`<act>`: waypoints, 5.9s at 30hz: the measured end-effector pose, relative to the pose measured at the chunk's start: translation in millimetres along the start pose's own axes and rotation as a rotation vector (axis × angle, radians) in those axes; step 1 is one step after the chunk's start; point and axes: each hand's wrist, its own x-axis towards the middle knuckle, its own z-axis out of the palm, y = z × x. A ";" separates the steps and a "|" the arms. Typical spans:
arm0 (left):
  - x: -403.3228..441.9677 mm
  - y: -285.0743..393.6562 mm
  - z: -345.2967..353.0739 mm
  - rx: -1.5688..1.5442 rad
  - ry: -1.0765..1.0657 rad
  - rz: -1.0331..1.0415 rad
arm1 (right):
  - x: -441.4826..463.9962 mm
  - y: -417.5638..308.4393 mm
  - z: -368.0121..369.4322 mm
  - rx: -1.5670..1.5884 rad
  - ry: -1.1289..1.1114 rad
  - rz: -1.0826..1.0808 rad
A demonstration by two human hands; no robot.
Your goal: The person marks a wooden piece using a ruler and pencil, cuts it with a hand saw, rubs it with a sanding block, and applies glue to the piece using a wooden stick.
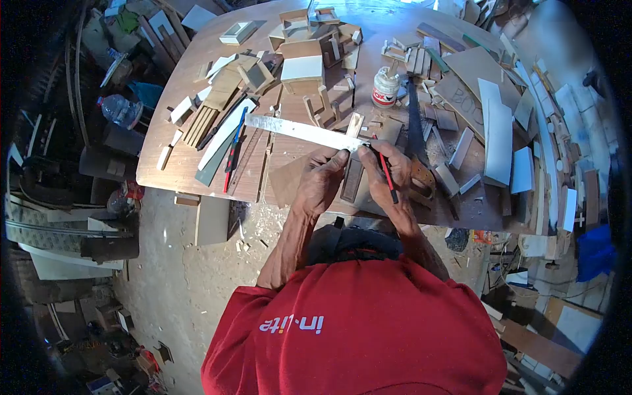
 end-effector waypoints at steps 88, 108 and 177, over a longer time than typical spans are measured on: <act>-16.6 -25.8 6.6 -0.323 0.066 -0.020 | -9.0 -26.8 -12.1 0.089 -0.029 -0.102; -8.9 -25.3 32.1 -0.076 0.334 -0.004 | -6.5 -14.5 -16.5 0.055 -0.042 0.040; -11.8 7.0 28.2 0.561 0.151 -0.138 | -22.7 7.2 -39.4 0.095 -0.173 -0.143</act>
